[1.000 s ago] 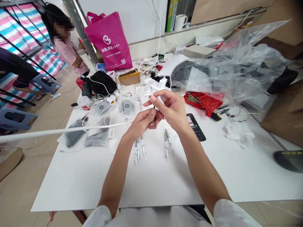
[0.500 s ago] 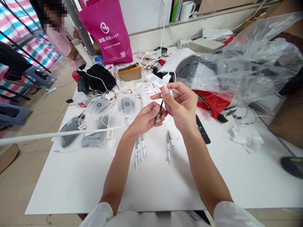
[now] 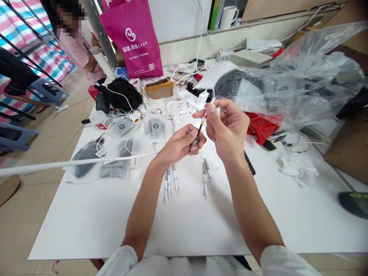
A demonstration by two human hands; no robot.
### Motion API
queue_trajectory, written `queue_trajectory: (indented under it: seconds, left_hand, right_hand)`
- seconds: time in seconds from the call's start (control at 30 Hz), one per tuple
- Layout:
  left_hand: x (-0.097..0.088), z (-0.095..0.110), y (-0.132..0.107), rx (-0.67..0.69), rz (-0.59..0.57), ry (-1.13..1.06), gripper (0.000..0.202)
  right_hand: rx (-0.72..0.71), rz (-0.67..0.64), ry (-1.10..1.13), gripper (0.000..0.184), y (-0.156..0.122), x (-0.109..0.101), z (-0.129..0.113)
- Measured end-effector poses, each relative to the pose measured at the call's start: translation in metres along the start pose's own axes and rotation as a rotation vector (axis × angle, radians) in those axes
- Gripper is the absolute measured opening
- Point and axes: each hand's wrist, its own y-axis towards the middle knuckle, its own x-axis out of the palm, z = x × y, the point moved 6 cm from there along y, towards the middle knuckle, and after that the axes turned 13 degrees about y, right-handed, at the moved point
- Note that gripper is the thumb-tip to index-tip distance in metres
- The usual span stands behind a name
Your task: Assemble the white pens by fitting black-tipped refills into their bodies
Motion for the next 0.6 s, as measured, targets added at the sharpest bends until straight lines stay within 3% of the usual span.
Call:
queue_trajectory:
  seconds: [0.6]
  left_hand:
    - [0.0015,0.0000,0.0037,0.017,0.021,0.017,0.029]
  right_hand:
    - [0.048,-0.033,0.127,0.037,0.0054,-0.0010,0.0010]
